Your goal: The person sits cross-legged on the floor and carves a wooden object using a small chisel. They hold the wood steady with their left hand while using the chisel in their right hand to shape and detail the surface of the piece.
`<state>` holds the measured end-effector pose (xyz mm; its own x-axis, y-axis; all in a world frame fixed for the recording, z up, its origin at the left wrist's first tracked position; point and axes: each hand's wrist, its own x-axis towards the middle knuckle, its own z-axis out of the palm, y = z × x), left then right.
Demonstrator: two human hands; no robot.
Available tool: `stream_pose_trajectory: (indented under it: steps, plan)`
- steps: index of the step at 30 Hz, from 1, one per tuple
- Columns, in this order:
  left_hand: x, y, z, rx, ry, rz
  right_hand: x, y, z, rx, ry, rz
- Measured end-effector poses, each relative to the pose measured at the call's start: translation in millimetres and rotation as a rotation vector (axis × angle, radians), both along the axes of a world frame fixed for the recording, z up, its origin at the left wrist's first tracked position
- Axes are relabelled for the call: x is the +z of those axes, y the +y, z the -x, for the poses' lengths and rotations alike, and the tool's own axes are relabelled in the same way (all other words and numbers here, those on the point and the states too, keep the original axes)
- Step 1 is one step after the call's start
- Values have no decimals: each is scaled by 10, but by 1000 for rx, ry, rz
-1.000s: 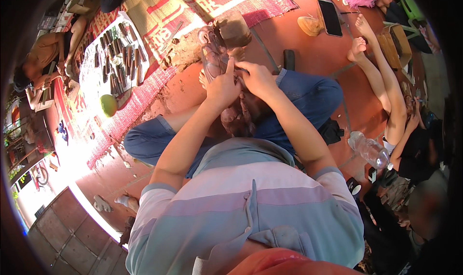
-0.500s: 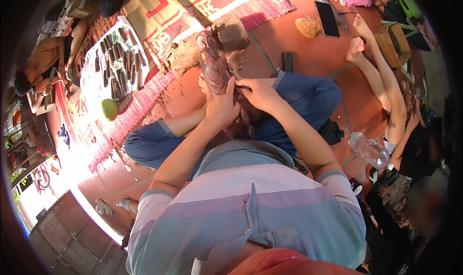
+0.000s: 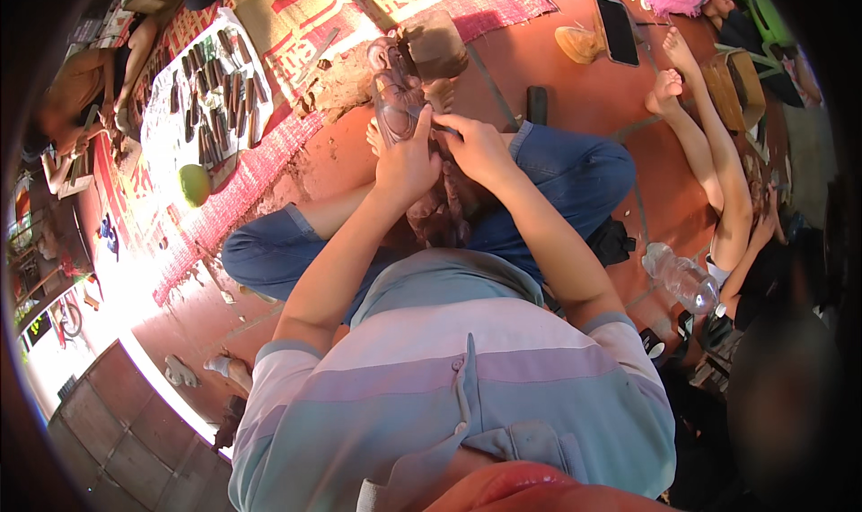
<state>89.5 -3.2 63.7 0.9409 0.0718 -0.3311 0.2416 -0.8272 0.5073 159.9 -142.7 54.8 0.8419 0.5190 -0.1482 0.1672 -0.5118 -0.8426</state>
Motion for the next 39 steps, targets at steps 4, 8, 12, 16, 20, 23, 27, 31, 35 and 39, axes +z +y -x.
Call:
stream_pose_trajectory:
  steps: [4, 8, 12, 16, 20, 23, 27, 31, 35, 39]
  plan:
    - [-136, -8, 210, -60, -117, -137, -129, -132, 193, 107, 29, -6]
    - [-19, -15, 142, -27, -20, -27, -92, -134, 124, 132, 72, 14]
    - [68, -28, 107, -21, 79, -10, -3, -73, 196, 67, 34, -5]
    - [-139, -13, 218, -26, -89, -30, 54, -93, 137, 109, 32, 103]
    - [34, -27, 92, 32, 75, 38, -41, -37, 192, 65, -21, 23]
    - [-23, -11, 213, 12, 13, 48, -23, -87, 167, 169, -87, 33]
    - [71, 9, 86, 34, 83, 80, 100, 15, 101, 61, -22, 73]
    - [-72, 27, 237, 2, 9, 51, 109, -7, 243, 81, -59, 75]
    - [106, 38, 56, 23, 135, 90, 160, 9, 80, 88, -77, 65]
    - [-10, 45, 241, 43, 95, 152, 122, -1, 254, 92, -39, 133]
